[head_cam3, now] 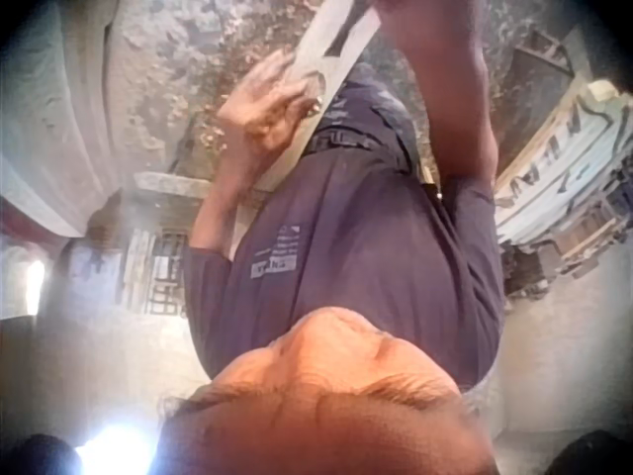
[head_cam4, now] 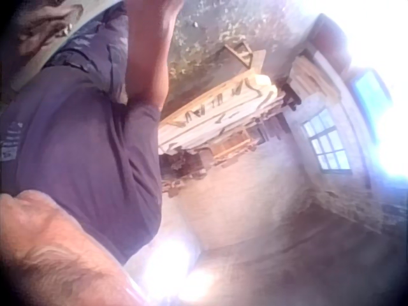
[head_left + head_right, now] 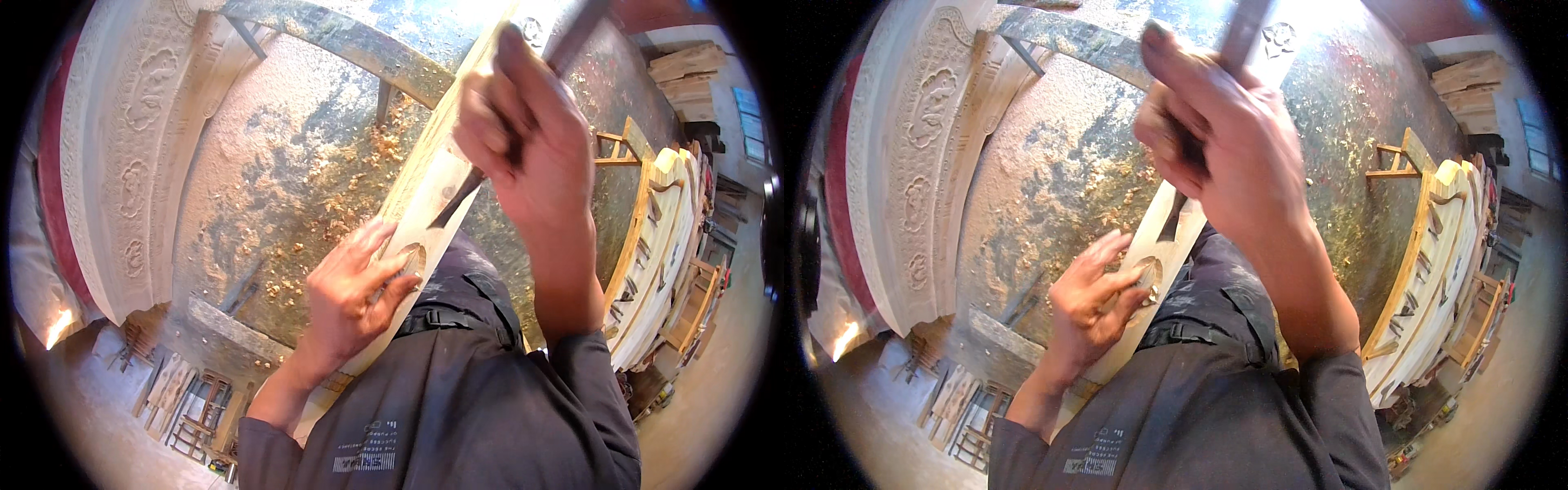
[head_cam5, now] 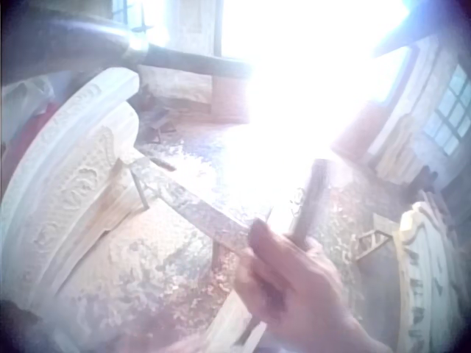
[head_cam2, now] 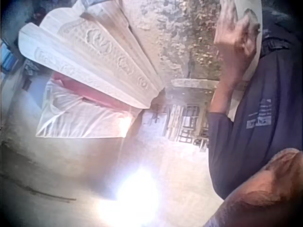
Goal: The person carves a floral pattern into a wooden beam using a chisel. They hold the tool with both hands, pushing it along the wood to remove shavings and refine the design.
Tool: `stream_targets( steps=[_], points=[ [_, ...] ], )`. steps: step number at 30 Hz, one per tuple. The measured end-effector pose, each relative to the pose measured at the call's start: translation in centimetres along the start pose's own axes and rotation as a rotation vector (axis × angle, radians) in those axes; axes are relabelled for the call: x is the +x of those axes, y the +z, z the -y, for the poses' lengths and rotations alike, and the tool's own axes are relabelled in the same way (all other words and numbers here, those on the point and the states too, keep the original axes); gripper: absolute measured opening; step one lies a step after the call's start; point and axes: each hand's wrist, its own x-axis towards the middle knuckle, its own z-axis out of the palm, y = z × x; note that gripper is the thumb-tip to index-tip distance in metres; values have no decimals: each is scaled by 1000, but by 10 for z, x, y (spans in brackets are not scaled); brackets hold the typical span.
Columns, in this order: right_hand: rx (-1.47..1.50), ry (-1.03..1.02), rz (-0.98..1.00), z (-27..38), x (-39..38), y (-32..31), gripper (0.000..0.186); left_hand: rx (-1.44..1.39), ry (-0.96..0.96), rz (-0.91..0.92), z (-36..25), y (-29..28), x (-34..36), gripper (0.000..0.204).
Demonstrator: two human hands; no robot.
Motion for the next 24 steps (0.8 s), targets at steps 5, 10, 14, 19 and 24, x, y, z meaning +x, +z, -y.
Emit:
stream_targets(
  steps=[5, 10, 14, 19, 24],
  points=[
    [85, -208, 111, -3, -43, -29, 66, 42, 121, -21, -21, -15, -22, 31],
    [-27, -339, 105, -15, -97, -40, 72, -11, 391, -75, -34, 10, -20, 51],
    [21, -448, 59, -34, -129, -30, 75, 43, 419, 10, -37, 18, -15, 45],
    [-58, -484, 41, -40, -149, -25, 72, 152, 468, 16, -37, 22, -7, 38],
    [-868, -552, 330, -12, -144, -79, 56, 303, 520, -11, -36, 32, -8, 42]
  ],
)
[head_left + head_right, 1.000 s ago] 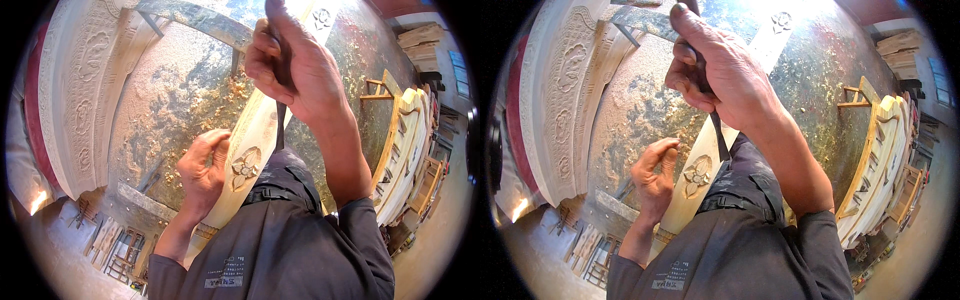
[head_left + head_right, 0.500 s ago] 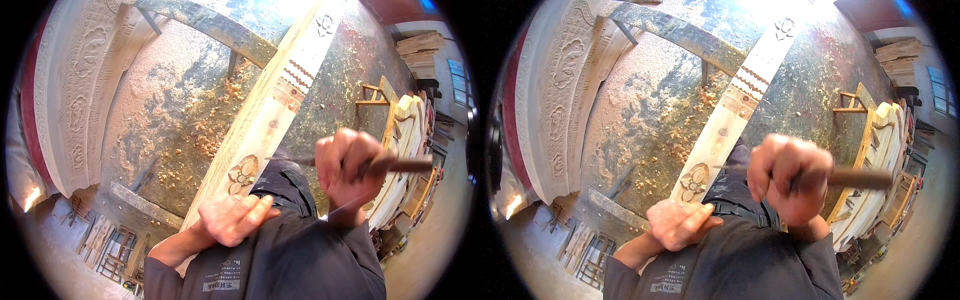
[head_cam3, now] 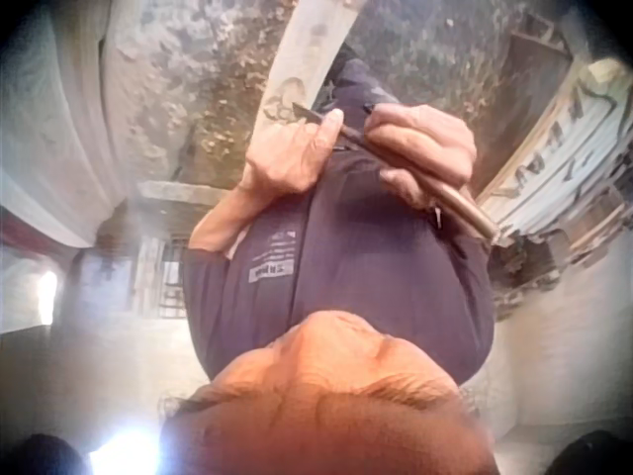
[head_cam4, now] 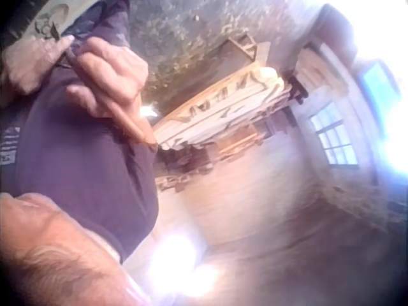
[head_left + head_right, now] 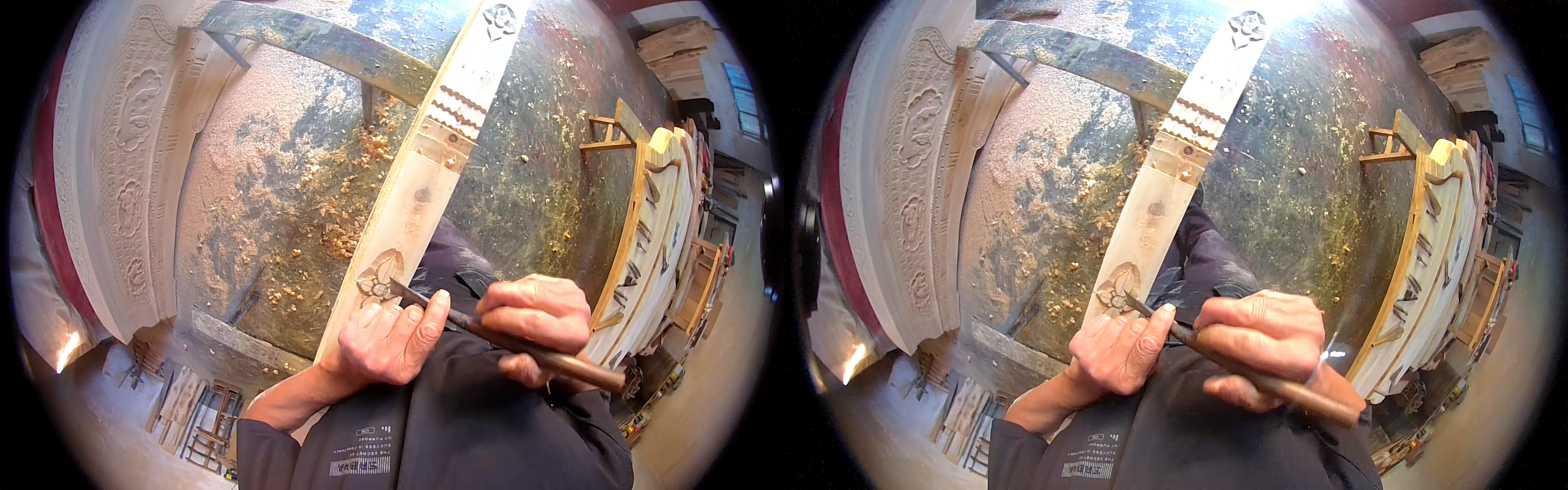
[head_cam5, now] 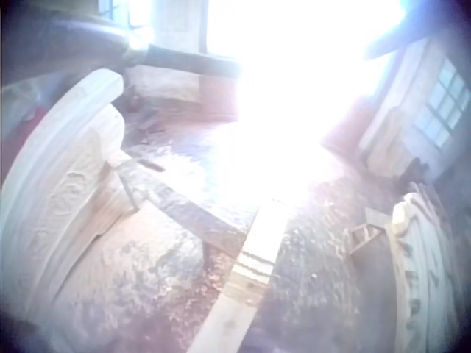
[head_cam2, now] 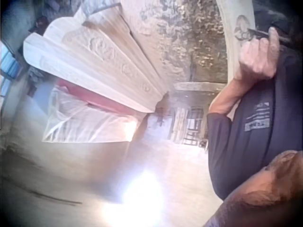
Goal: The person carves a floral pattern into a wooden beam using a chisel. They hold the tool with both hands, pushing it along the wood to remove shavings and refine the design.
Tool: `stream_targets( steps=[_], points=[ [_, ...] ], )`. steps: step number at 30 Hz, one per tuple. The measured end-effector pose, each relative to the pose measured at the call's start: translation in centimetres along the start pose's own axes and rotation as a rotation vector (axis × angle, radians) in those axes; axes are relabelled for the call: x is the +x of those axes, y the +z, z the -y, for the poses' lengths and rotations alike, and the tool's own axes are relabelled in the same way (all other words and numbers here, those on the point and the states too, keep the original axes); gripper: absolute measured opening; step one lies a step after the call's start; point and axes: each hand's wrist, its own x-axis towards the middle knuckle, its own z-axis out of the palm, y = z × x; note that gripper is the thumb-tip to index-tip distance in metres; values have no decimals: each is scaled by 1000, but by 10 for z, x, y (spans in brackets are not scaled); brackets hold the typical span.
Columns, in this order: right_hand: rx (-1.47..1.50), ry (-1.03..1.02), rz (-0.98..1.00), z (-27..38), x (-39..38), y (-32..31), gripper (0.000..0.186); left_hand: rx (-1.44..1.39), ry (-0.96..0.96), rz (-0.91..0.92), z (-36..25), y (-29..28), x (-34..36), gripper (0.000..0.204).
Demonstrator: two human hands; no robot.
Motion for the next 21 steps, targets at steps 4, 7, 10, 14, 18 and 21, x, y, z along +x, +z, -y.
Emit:
stream_targets(
  steps=[4, 7, 10, 14, 18, 21],
  points=[
    [174, 421, -53, -2, -24, 0, 63, -20, 2, 54, -2, 9, 3, 46],
    [401, 661, -144, -4, -34, 2, 63, -16, -26, 144, -5, 8, 11, 49],
    [450, 717, -173, -8, -36, 3, 69, -5, -41, 177, -7, 14, 13, 53],
    [479, 763, -191, -12, -37, 4, 73, -12, -67, 172, -5, 25, 11, 55],
    [567, 745, -219, -21, -40, 5, 61, -22, -77, 190, -4, 25, 13, 53],
    [641, 786, -240, -24, -36, 4, 58, -34, -87, 182, -3, 27, 13, 53]
  ],
)
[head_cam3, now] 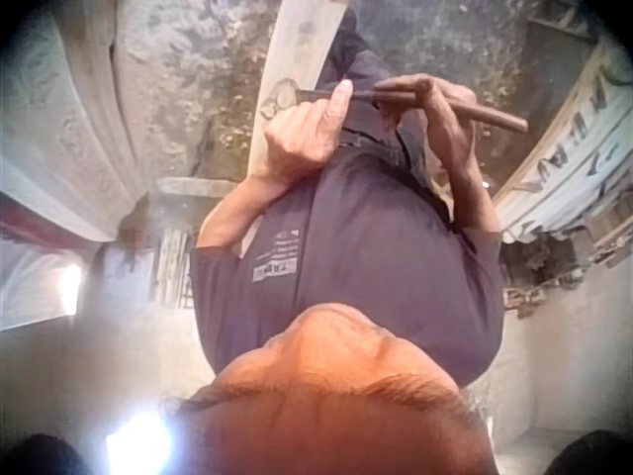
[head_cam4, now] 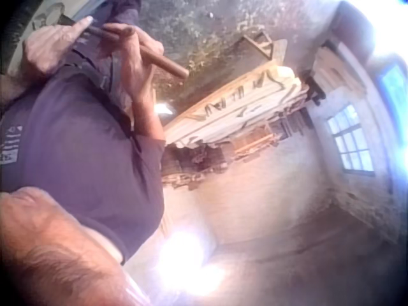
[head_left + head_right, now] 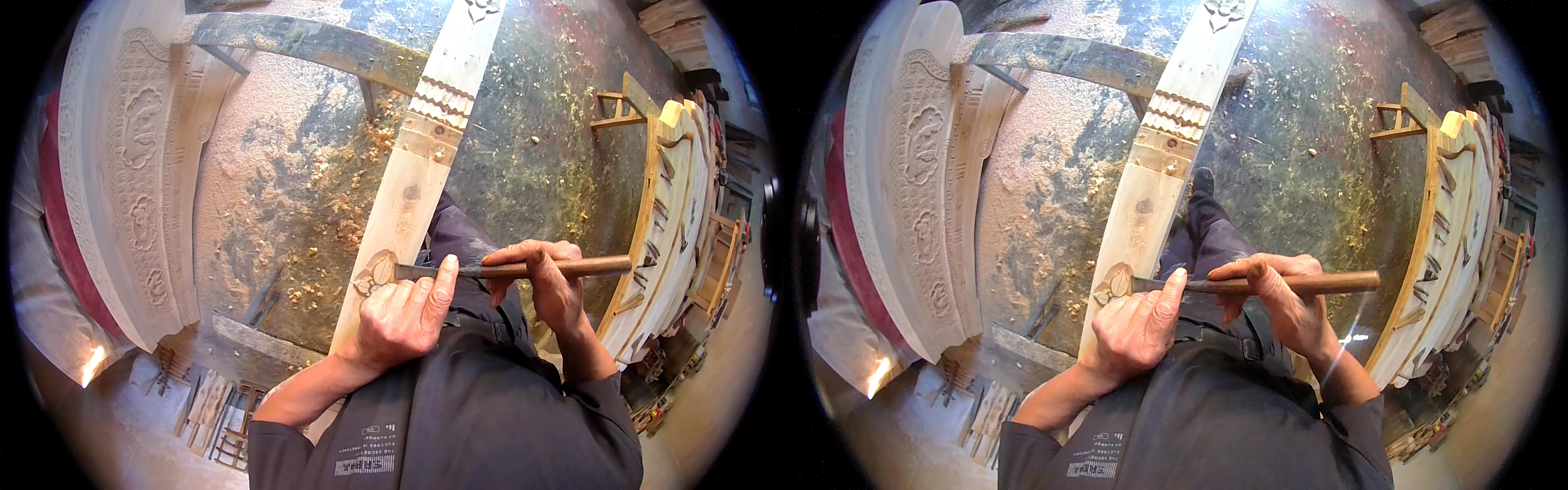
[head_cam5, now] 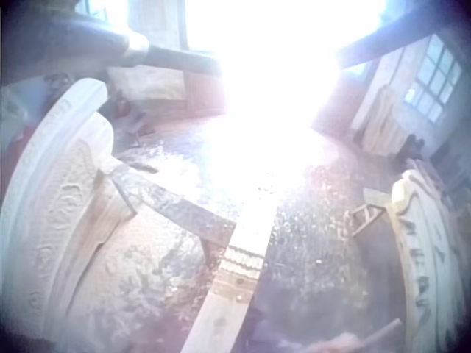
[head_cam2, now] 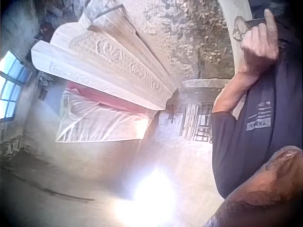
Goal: The person carves a floral pattern into a wooden beam using a chisel. They hold the tool with both hands, pushing it along the wood to remove shavings and refine the design.
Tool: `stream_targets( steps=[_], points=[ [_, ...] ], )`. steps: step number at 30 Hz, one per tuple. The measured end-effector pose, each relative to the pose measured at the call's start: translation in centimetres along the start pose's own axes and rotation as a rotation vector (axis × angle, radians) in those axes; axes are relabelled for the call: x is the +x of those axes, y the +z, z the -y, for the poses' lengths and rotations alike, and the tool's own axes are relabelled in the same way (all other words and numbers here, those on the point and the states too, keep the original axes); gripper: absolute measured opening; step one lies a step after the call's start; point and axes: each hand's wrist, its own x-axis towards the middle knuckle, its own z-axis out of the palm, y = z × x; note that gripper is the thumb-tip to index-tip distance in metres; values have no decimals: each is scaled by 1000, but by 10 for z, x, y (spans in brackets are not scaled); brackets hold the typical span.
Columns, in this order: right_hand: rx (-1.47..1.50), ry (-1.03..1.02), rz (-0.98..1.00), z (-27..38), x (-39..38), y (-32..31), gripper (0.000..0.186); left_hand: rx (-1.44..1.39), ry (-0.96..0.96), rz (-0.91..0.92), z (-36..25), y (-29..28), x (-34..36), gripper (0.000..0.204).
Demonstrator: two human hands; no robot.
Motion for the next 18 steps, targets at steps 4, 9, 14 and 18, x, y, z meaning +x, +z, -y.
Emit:
stream_targets(
  steps=[4, 9, 14, 18],
  points=[
    [32, 56, 3, -1, 10, -4, 59, 32, 11, -77, 2, 10, -2, 57],
    [94, 142, -5, -7, 24, -10, 56, 37, -12, -64, 3, 14, -1, 58],
    [163, 172, 84, -21, 40, -23, 49, 69, -46, -37, 1, 15, 1, 58],
    [121, 116, 126, -32, 45, -30, 49, 87, -44, -9, 0, 14, 0, 58]
  ],
)
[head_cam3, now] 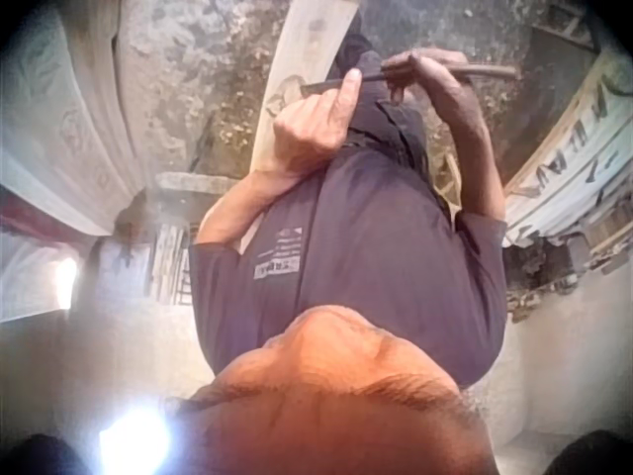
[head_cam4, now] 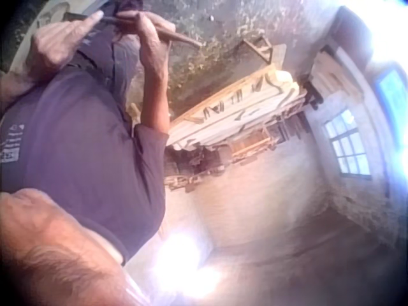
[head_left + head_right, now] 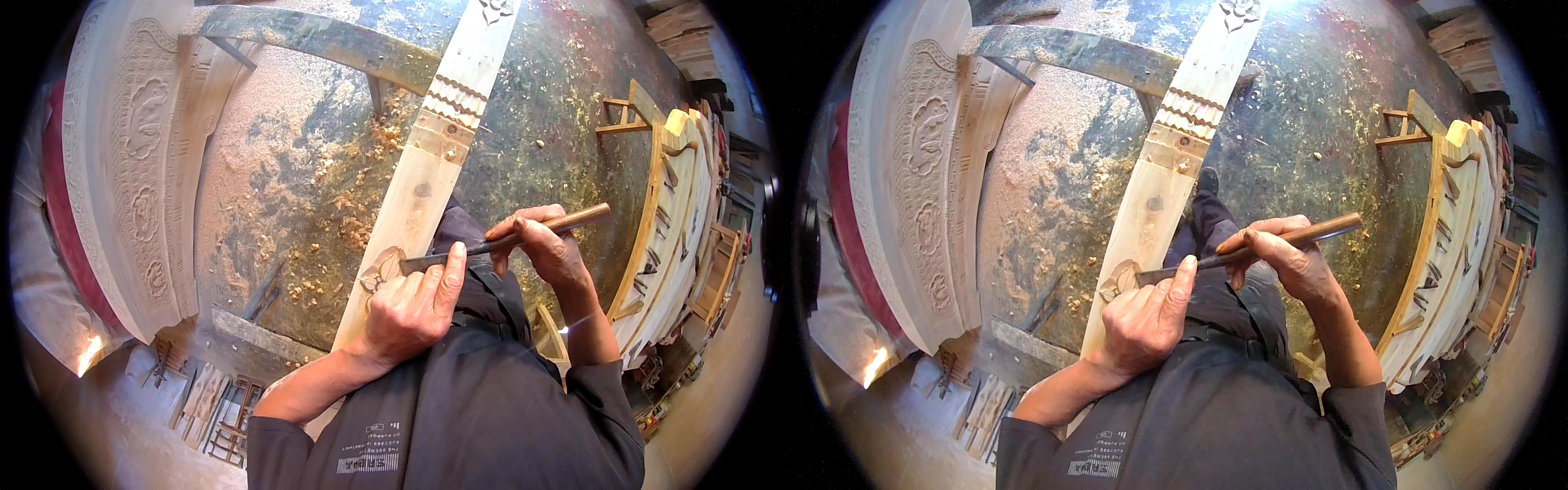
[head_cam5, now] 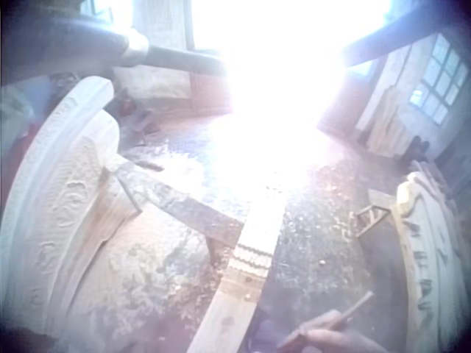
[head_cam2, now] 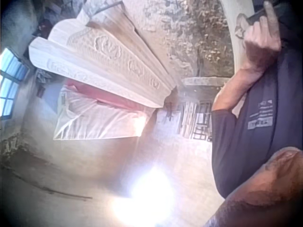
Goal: The person carves a floral pattern into a wooden beam using a chisel. They hold the tool with both hands, pushing it along the wood to remove shavings and refine the design.
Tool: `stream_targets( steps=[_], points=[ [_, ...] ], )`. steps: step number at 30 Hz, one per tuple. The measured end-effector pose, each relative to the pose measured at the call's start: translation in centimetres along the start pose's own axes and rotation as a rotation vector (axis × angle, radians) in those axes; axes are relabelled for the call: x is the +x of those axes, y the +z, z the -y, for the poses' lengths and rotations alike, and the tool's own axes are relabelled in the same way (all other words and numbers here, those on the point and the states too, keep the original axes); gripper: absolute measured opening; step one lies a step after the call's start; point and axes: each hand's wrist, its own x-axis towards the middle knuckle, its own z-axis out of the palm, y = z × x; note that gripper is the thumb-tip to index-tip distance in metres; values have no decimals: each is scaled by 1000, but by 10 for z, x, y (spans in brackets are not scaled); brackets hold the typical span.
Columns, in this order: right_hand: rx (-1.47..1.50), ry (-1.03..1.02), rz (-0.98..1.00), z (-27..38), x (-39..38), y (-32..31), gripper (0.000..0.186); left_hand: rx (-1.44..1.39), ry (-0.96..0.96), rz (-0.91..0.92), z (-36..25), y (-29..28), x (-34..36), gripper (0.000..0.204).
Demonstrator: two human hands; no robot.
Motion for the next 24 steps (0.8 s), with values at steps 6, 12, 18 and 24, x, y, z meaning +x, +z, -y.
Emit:
stream_targets(
  steps=[6, 12, 18, 24],
  points=[
    [-13, -2, 36, -1, -7, -7, 43, -3, 58, -36, 2, -3, -1, 57],
    [-64, -9, -46, 9, -15, 9, 49, -35, 21, -40, 2, -4, -2, 57],
    [-134, -101, -29, 7, -25, 15, 51, -22, 90, -60, 4, -10, -4, 52],
    [-366, -284, 22, 38, -44, 35, 33, -42, 147, -134, 2, -22, -7, 47]
  ],
)
